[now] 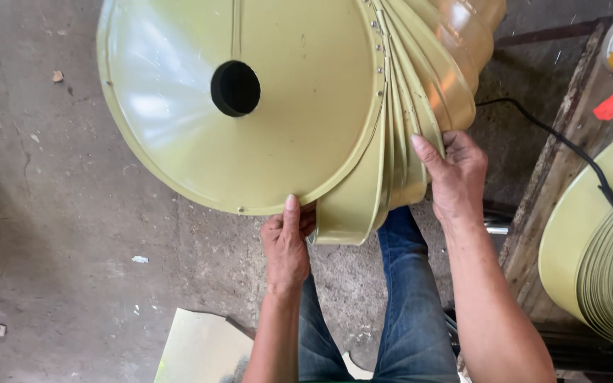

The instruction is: The person attaches curved metal blades around a circular fan hub, aligning each blade against the hub edge and securing it with a rivet tool, occasionally using a power drill, then presses the assembled blades to seat them.

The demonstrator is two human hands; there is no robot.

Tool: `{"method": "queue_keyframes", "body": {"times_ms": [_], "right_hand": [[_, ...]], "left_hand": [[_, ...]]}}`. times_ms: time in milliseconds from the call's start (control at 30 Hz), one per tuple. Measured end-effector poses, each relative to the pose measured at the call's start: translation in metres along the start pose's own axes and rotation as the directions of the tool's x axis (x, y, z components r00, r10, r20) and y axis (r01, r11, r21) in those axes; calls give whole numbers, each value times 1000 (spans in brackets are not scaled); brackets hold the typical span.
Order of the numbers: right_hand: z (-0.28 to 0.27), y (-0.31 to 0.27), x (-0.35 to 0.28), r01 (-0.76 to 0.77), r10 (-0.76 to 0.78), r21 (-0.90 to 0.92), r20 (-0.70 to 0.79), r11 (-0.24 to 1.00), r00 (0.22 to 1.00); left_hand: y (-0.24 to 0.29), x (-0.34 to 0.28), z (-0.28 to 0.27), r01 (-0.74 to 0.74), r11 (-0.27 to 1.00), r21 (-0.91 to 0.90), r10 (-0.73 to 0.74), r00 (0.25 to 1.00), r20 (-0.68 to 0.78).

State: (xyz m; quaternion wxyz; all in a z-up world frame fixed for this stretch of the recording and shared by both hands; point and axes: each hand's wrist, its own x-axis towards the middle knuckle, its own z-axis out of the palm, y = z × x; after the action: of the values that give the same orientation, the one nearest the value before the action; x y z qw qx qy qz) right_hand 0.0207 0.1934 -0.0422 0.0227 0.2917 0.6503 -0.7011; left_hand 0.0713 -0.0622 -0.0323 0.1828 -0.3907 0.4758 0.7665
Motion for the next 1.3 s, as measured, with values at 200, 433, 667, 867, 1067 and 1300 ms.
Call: {"method": "queue_keyframes", "body": {"times_ms": [200, 433, 667, 867, 1067, 1300], "right_hand": [[14, -39, 9, -1, 1, -52, 1, 999, 1000], [33, -49, 56, 53, -36, -313, 60, 948, 998], [41, -63, 50, 76, -74, -567, 27, 820, 997], [50, -75, 37, 483, -399, -822, 351, 301, 847], [65, -68, 47, 658, -383, -748, 585, 84, 715], [74, -71, 40, 628, -272, -769, 582, 121, 766]], "left_hand": [[7, -15, 15, -5, 997, -72, 6, 1000, 10], [9, 7, 30, -52, 982, -179, 44, 998, -49], [-13, 19, 23, -124, 973, -194, 117, 992, -46], [-17, 19, 22, -121, 969, -216, 107, 991, -75], [-7, 14, 27, -110, 972, -208, 99, 993, -65], [-5, 14, 27, -105, 977, -186, 99, 994, -42]]}}
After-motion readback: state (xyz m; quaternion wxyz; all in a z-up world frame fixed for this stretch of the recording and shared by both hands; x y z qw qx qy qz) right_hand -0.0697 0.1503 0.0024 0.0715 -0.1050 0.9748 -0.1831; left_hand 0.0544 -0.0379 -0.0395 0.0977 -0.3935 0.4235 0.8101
